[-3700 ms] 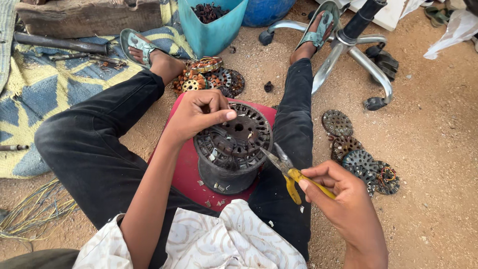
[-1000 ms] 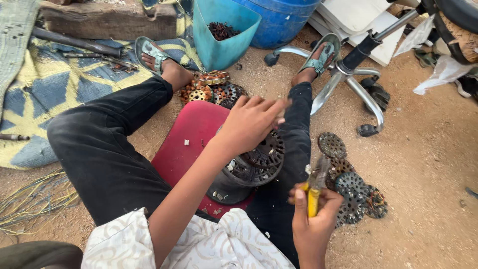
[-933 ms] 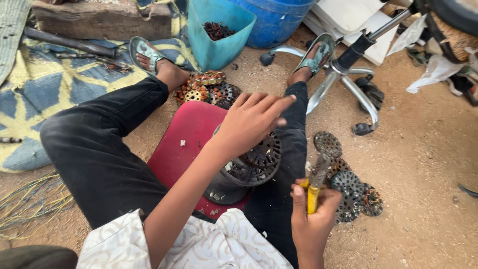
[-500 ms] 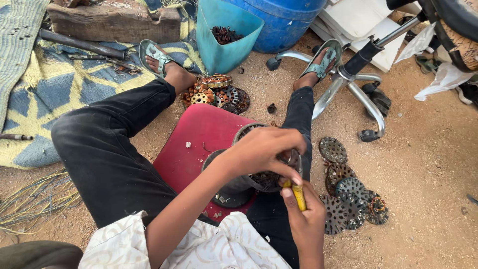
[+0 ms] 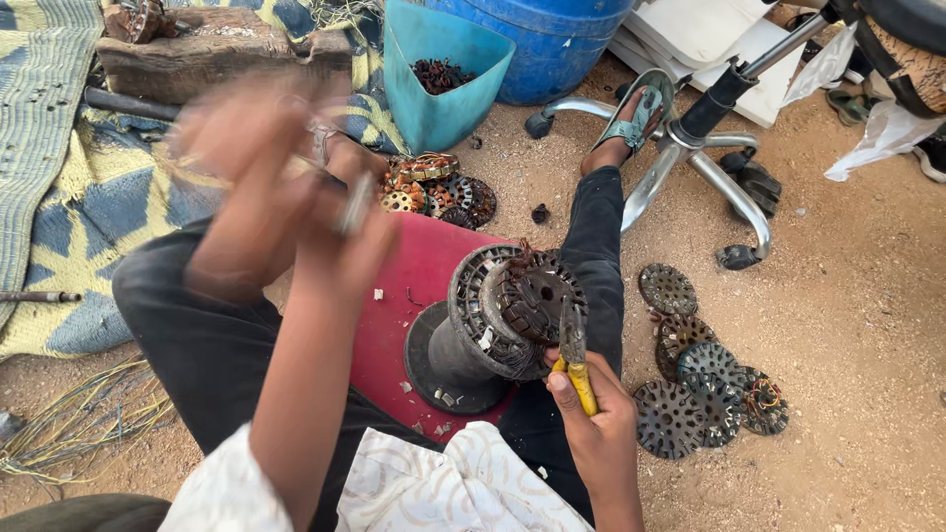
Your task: The person sits on the ground and uses yellow-handled pliers to pull and cut copper windings from a motor stator. They repeatedly grip, twist, and cut the wires, dropping the removed pieces into a nearby blue container.
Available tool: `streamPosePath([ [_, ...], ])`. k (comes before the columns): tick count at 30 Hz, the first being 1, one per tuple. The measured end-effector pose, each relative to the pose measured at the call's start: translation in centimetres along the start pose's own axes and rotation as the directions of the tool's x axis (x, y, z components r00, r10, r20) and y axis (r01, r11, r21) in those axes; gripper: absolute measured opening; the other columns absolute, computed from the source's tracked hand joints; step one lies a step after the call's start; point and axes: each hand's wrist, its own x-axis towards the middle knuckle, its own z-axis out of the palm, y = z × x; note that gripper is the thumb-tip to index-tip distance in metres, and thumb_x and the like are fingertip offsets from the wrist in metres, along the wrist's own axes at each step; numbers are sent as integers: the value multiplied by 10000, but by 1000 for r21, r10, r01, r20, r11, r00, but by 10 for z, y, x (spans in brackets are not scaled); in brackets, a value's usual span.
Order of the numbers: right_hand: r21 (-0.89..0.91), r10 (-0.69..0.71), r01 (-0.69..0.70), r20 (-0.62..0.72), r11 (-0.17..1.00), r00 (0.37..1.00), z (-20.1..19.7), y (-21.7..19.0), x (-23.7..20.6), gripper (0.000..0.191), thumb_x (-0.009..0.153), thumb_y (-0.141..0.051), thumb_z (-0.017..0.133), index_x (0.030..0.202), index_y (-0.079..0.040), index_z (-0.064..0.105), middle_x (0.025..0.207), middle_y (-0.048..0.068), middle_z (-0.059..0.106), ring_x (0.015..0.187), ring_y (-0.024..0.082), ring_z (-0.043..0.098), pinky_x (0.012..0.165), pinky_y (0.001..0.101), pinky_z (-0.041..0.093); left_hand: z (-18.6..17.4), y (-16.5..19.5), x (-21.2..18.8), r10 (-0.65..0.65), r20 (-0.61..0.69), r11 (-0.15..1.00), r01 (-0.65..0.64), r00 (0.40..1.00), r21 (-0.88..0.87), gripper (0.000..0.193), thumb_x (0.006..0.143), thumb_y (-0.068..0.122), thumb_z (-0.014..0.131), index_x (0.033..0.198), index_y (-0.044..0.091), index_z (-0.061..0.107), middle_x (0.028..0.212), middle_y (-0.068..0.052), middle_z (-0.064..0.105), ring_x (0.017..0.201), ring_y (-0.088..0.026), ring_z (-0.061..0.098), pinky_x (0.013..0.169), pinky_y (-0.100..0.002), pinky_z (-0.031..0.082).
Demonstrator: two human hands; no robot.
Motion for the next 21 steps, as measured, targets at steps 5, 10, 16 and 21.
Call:
streamPosePath([
  [5,157,10,-14,26,988,1000,4,-3,4,424,930,-343,672,1070,55,716,1068,69,685,920,134,704,805,283,601,50,-64,-9,-97,503,819,-218,859,531,949,877,709,683,1470,38,368,1288,-238,589,1129,-441,597,916,-573,443],
  [10,-12,8,-8,0,1000,1000,2,-2,1,407,925,-335,697,1045,53,739,1043,100,704,842,170,682,770,282,534,57,-24,-111,-608,780,470,860,152,199,649,910,546,681,1270,6,687,1042,-137,763,987,-238,721,860,-344,553],
  [16,-99,-107,101,-59,990,992,6,4,-9,401,931,-325,719,1028,64,714,1098,96,662,894,154,617,796,293,499,65,19,-132,-470,870,160,955,-150,251,615,852,595,718,1150,57,713,996,-67,725,872,-119,629,766,-276,515],
  [21,-121,-27,-15,-341,993,940,10,9,-18,358,969,-312,697,1032,40,702,1187,122,515,947,162,542,787,298,482,53,19,-148,-455,890,145,988,20,52,447,895,426,771,1118,41,733,985,-51,716,905,-100,652,809,-248,523],
])
